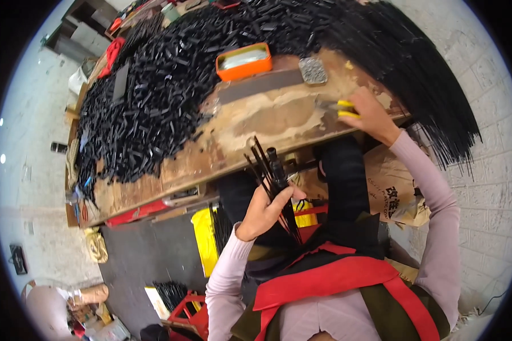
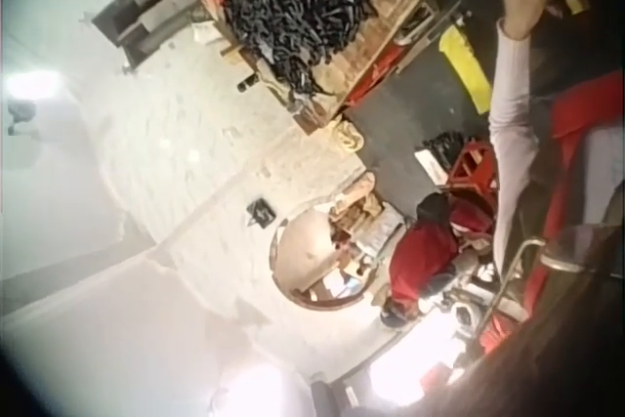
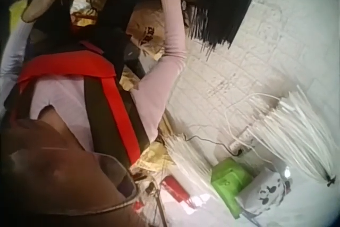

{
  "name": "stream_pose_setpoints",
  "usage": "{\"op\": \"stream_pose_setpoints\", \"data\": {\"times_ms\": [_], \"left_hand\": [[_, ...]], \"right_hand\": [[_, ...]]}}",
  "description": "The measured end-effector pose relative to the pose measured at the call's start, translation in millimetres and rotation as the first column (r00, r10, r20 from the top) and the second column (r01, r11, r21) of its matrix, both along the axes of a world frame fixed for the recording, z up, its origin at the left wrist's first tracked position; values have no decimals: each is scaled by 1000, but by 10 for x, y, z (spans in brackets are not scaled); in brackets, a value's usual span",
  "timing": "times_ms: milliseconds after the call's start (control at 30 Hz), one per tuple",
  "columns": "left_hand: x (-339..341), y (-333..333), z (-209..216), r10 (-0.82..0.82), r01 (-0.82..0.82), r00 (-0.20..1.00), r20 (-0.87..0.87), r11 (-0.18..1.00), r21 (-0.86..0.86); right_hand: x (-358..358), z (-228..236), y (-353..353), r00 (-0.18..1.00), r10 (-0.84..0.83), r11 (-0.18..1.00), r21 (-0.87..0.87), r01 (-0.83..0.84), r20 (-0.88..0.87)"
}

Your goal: Gathering, aligning in a jig, and bundling black industrial tubes.

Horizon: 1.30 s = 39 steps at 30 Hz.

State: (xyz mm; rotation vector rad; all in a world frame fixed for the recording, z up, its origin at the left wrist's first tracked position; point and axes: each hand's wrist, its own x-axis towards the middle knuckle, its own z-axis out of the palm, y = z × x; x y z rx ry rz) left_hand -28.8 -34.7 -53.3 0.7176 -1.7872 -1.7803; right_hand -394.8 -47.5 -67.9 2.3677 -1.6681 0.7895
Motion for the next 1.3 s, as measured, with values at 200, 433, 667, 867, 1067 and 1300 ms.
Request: {"op": "stream_pose_setpoints", "data": {"times_ms": [200,433,667,867,1067,1300], "left_hand": [[-69,379,-44,227,-49,884,-408,914,403],[136,555,13,297,-152,915,-273,880,450],[106,655,112,222,-112,929,-295,931,348],[154,656,85,138,-47,944,-301,956,289],[142,652,96,166,-89,950,-264,956,281],[96,663,123,189,-135,956,-226,963,232]], "right_hand": [[699,453,592,282,-232,906,312,-285,931],[1311,839,1282,756,-325,520,775,-359,568],[1525,766,1577,883,-22,789,550,-273,469],[1583,785,1554,876,44,802,505,-318,481],[1597,842,1668,989,100,925,357,-133,110],[1614,731,1526,947,6,879,450,-158,322]]}}
